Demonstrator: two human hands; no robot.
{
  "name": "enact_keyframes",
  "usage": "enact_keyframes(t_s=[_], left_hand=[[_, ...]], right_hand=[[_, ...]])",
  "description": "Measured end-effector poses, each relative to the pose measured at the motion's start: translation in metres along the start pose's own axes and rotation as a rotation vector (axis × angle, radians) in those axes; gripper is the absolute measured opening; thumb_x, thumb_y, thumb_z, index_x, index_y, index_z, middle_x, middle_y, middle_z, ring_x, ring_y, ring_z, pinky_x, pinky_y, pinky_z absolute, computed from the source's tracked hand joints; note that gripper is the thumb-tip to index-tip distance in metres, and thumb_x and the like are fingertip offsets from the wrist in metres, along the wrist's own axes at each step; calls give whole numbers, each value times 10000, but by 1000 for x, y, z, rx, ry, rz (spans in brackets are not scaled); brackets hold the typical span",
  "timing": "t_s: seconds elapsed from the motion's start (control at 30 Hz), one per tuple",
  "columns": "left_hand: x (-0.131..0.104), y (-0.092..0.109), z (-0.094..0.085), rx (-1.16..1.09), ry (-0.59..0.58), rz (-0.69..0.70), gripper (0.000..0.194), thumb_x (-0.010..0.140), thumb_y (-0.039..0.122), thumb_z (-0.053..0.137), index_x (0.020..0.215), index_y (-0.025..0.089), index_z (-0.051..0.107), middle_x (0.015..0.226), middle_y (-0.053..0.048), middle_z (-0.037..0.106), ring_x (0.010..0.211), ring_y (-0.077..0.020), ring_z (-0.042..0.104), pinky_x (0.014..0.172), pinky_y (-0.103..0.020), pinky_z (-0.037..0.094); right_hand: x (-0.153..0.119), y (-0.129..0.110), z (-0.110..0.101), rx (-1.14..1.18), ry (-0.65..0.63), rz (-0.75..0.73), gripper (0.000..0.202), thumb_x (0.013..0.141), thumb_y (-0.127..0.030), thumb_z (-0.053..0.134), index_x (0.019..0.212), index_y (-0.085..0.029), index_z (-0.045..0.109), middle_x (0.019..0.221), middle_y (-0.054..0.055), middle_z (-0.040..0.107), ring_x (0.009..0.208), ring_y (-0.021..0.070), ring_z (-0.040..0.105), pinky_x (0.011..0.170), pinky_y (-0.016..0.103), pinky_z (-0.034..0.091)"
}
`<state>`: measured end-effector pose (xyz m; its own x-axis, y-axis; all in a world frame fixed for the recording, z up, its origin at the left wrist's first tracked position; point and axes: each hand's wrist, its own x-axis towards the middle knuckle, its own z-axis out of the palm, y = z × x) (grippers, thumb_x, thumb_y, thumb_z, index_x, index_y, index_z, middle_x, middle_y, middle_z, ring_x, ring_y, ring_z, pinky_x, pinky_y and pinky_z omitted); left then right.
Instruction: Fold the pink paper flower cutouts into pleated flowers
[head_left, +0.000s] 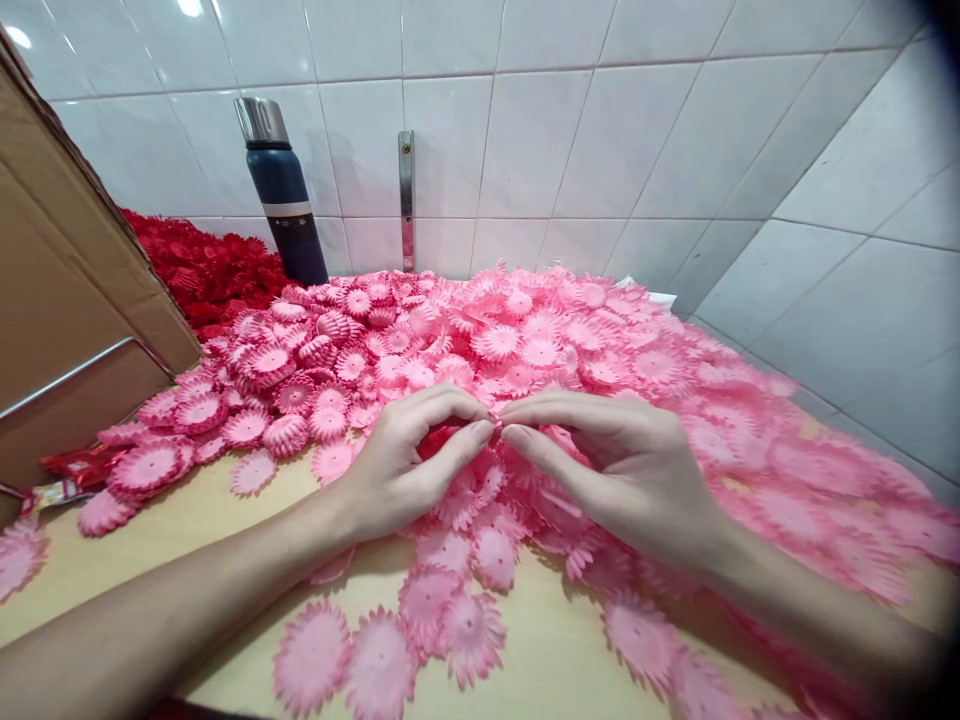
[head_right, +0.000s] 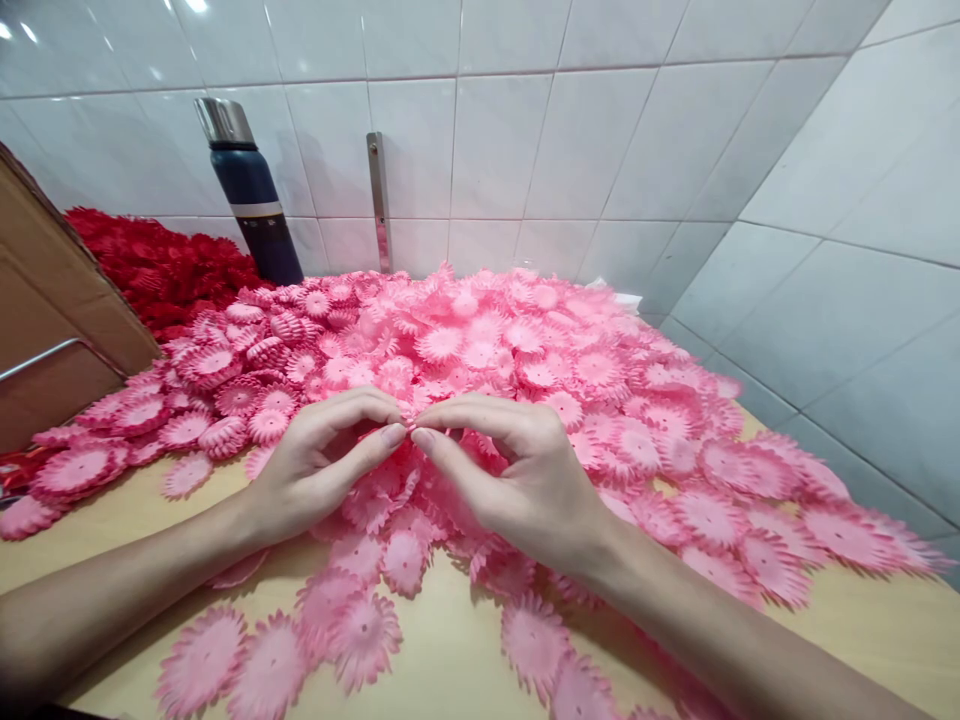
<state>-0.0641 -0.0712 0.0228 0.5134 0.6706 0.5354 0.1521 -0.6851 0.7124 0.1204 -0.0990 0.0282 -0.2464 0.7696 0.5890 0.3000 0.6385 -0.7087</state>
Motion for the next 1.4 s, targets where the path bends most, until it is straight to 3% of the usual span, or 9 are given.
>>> enact_keyframes(t_s=[0.37, 0.73, 1.4], left_hand=[[0, -1, 1, 1, 42, 30, 88, 861, 146, 551, 824, 149, 631, 800, -54, 654, 728, -145, 611, 687, -267, 493], [-1, 0, 1, 72, 2, 75, 81, 873, 147, 538, 827, 138, 604, 786, -52, 632, 714, -136, 583, 677, -265, 470], [-3, 0, 1, 115, -27, 129, 73, 876, 140, 523, 850, 151, 590, 813, -56, 630, 747, -148, 582, 687, -278, 469]], right_hand=[[0, -3, 2, -7, -15, -15, 234, 800, -96, 618, 924, -252, 741, 916, 39, 744, 803, 186, 694, 703, 329, 586], [0, -5, 1, 37, -56, 31, 240, 830, -98, 593, 930, -257, 742, 901, 12, 743, 749, 142, 685, 671, 261, 581], [0, -8, 1, 72, -77, 82, 236, 805, -80, 590, 889, -241, 741, 862, 13, 743, 715, 149, 683, 654, 265, 582]])
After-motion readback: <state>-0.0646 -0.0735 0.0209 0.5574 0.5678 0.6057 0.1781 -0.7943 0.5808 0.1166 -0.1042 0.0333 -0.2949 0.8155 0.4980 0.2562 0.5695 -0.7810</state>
